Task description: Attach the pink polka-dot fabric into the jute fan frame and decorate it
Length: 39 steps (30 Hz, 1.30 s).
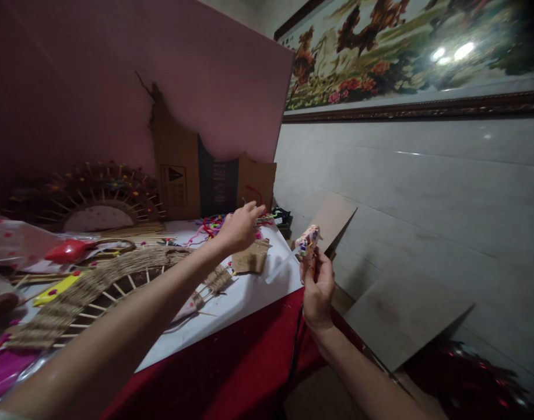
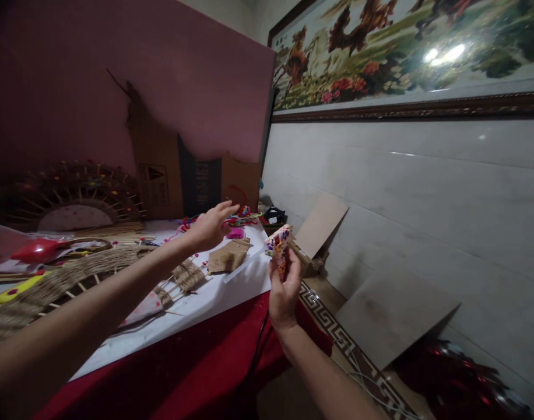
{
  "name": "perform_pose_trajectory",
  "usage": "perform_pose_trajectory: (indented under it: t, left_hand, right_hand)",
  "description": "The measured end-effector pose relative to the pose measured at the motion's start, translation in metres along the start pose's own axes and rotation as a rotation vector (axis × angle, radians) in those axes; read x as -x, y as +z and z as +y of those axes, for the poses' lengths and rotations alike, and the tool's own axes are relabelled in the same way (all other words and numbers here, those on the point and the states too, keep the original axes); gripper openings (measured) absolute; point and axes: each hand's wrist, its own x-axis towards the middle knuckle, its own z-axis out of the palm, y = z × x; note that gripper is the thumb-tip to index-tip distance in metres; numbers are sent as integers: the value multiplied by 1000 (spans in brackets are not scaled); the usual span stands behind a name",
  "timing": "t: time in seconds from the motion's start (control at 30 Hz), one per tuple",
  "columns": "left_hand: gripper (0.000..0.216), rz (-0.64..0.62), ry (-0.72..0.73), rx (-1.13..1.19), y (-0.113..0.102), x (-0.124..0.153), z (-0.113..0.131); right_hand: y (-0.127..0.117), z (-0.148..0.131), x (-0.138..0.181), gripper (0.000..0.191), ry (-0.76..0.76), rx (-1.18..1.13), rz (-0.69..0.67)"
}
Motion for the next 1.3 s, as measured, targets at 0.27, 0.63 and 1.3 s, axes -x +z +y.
perform_pose_trajectory:
  t: [0.27, 0.63, 1.3]
  left_hand:
    - [32, -260, -116, -204, 27, 46, -28]
    - [25, -76, -196, -178, -13, 71, -26]
    - [18, -32, 7, -174, -2, 127, -11]
  right_hand:
    - [4, 4, 0, 54, 19, -54, -29]
    - [7, 17, -4, 48, 104, 213, -348]
    - [10, 10, -31, 30, -108, 592, -807]
